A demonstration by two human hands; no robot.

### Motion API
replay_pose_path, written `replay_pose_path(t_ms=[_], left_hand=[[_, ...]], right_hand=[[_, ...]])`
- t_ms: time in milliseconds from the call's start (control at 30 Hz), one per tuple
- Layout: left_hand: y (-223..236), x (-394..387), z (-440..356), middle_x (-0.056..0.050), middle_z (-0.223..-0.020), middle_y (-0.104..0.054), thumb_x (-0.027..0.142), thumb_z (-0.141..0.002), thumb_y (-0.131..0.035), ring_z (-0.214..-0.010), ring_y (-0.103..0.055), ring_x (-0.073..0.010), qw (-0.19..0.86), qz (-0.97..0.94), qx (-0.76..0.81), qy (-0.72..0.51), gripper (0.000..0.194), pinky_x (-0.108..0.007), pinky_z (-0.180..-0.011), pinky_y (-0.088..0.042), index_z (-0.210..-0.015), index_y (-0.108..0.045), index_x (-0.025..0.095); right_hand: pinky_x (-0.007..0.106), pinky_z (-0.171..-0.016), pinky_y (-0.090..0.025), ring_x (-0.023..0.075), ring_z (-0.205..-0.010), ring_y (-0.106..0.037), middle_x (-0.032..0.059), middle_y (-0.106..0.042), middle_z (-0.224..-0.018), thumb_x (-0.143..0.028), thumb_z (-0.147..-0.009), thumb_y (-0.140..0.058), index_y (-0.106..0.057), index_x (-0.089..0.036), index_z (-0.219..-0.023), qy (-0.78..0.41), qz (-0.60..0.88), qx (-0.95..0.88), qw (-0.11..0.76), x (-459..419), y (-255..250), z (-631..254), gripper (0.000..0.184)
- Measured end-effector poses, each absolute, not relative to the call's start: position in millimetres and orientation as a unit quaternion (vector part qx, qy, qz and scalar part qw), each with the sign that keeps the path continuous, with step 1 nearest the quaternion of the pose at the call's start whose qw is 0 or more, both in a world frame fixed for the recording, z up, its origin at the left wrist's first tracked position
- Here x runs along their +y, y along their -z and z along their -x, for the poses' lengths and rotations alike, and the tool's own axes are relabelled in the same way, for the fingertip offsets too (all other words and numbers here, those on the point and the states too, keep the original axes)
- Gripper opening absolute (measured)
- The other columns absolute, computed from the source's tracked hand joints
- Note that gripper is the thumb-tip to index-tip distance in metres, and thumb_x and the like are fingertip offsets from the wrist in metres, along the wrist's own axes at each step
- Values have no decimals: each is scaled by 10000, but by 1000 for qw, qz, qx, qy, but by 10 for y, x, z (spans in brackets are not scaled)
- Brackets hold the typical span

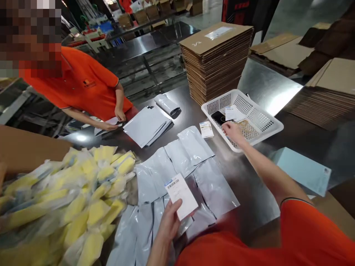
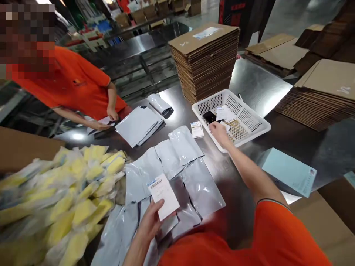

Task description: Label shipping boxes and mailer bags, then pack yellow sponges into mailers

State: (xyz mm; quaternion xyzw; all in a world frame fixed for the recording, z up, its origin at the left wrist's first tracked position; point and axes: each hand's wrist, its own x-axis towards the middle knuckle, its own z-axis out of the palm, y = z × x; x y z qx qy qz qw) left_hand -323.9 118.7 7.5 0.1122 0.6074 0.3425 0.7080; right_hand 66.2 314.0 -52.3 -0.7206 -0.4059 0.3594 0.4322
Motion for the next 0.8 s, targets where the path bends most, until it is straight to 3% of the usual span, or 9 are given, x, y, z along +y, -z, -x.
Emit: replay_pose_path(t_ms=[100, 233, 367, 467, 567, 633, 700, 800], left_hand=[[15, 1282, 3208, -54, -1026, -758, 251, -635, -851, -910, -729, -292, 687, -104, 638, -331, 626, -388, -722, -615, -1211, -605, 236], [117, 1425, 3141, -54, -961, -764, 262, -601, -871, -862, -736, -282, 666, -104, 672, -306, 676, -373, -695, -611, -1219, -598, 231], [172, 1520, 3062, -69, -979, -763, 282, -577, -888, -858, -735, -294, 665, -107, 680, -289, 677, -390, -708, -611, -1194, -615, 233], [240, 1521, 3033, -55, -954, -769, 317, -560, -895, -885, -733, -308, 662, -108, 685, -284, 670, -391, -710, -604, -1176, -636, 262], [347, 1480, 3049, -60, -929, -769, 370, -526, -910, -901, -731, -316, 652, -114, 691, -290, 725, -383, -694, -597, -1185, -630, 253], [422, 1453, 3087, -64, -913, -767, 392, -494, -925, -896, -730, -324, 649, -111, 695, -290, 765, -384, -689, -593, -1182, -623, 253], [482, 1436, 3134, -62, -910, -765, 408, -467, -935, -878, -732, -326, 643, -99, 705, -281, 787, -376, -669, -588, -1174, -617, 272], [520, 1430, 3158, -72, -933, -763, 426, -430, -938, -889, -728, -345, 626, -97, 727, -267, 870, -359, -611, -575, -1215, -590, 286]], right_hand=[[329, -859, -440, 202, -902, -632, 137, -707, -945, -177, -889, -460, -693, -88, -940, -260, 796, -442, 321, 3488, 698, -1052, 254], [339, -926, -415, 245, -1020, -614, 162, -706, -1043, -154, -867, -485, -715, -112, -949, -252, 793, -503, 232, 3769, 955, -1311, 248], [293, -919, -439, 213, -975, -635, 83, -731, -1025, -129, -748, -617, -732, -182, -935, -304, 739, -572, 183, 3834, 1183, -1260, 226], [294, -855, -469, 210, -875, -650, 55, -738, -881, -96, -634, -684, -733, -198, -846, -330, 720, -591, 154, 3745, 1288, -1223, 240], [305, -799, -470, 197, -758, -638, 52, -685, -691, -102, -645, -686, -681, -175, -643, -330, 729, -582, 144, 3630, 1313, -1250, 73], [302, -795, -462, 190, -745, -631, 65, -670, -679, -123, -695, -677, -659, -164, -602, -321, 737, -577, 148, 3582, 1268, -1309, 103], [318, -841, -456, 216, -841, -637, 105, -701, -825, -160, -764, -652, -700, -155, -718, -301, 746, -573, 160, 3561, 1170, -1420, 67], [425, -971, -408, 307, -1121, -560, 178, -647, -1172, -209, -894, -507, -689, -139, -1051, -165, 804, -547, 166, 3541, 984, -1729, 251]])
